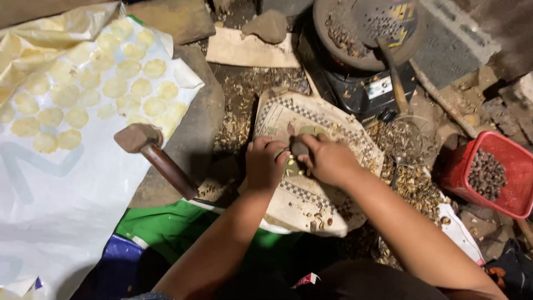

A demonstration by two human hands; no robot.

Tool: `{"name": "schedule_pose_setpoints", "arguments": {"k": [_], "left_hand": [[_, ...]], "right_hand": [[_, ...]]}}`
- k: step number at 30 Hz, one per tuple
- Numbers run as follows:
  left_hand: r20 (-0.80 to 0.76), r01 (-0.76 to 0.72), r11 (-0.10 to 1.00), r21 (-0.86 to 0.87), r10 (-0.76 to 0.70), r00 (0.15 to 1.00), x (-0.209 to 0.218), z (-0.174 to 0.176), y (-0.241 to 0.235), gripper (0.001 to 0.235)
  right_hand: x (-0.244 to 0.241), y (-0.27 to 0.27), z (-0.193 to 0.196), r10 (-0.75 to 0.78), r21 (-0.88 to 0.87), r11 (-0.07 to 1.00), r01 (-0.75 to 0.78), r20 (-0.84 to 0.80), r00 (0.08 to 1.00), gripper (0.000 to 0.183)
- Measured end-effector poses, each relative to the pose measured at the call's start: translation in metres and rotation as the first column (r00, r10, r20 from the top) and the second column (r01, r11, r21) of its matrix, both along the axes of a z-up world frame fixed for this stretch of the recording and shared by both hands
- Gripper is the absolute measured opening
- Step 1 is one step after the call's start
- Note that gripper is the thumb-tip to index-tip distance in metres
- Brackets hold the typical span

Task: The person cracks nuts using a stone on a patterned tile, then uses a hammer to flatten the nut pieces on a white sheet. They also stir nuts in a pan on a portable gas stove and transfer them into a red basket.

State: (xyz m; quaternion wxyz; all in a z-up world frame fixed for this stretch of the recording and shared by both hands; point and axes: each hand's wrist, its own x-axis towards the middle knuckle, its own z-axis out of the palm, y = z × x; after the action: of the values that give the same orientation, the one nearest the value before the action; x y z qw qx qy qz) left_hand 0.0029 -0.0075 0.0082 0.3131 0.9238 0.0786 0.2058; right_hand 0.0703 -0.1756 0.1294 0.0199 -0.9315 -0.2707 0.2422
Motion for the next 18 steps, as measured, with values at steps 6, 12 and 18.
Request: {"name": "schedule_pose_setpoints", "arguments": {"k": [6, 12, 18], "left_hand": [[0.111, 0.067, 0.989, -0.129, -0.053, 0.992, -0.023, -0.012, 0.022, 0.015], [0.144, 0.191, 0.977, -0.093, -0.177, 0.974, -0.02, 0.006, 0.032, 0.017], [-0.5, -0.231, 0.785, -0.574, -0.112, 0.859, -0.005, 0.037, 0.018, 0.034]], "right_hand": [[-0.016, 0.028, -0.004, 0.101, 0.212, 0.968, -0.133, 0.156, 0.983, 0.048], [0.004, 0.027, 0.014, -0.117, 0.179, 0.975, 0.129, -0.075, 0.99, 0.045], [-0.002, 0.037, 0.013, 0.004, 0.097, 0.995, -0.013, 0.099, 0.995, 0.037]]}}
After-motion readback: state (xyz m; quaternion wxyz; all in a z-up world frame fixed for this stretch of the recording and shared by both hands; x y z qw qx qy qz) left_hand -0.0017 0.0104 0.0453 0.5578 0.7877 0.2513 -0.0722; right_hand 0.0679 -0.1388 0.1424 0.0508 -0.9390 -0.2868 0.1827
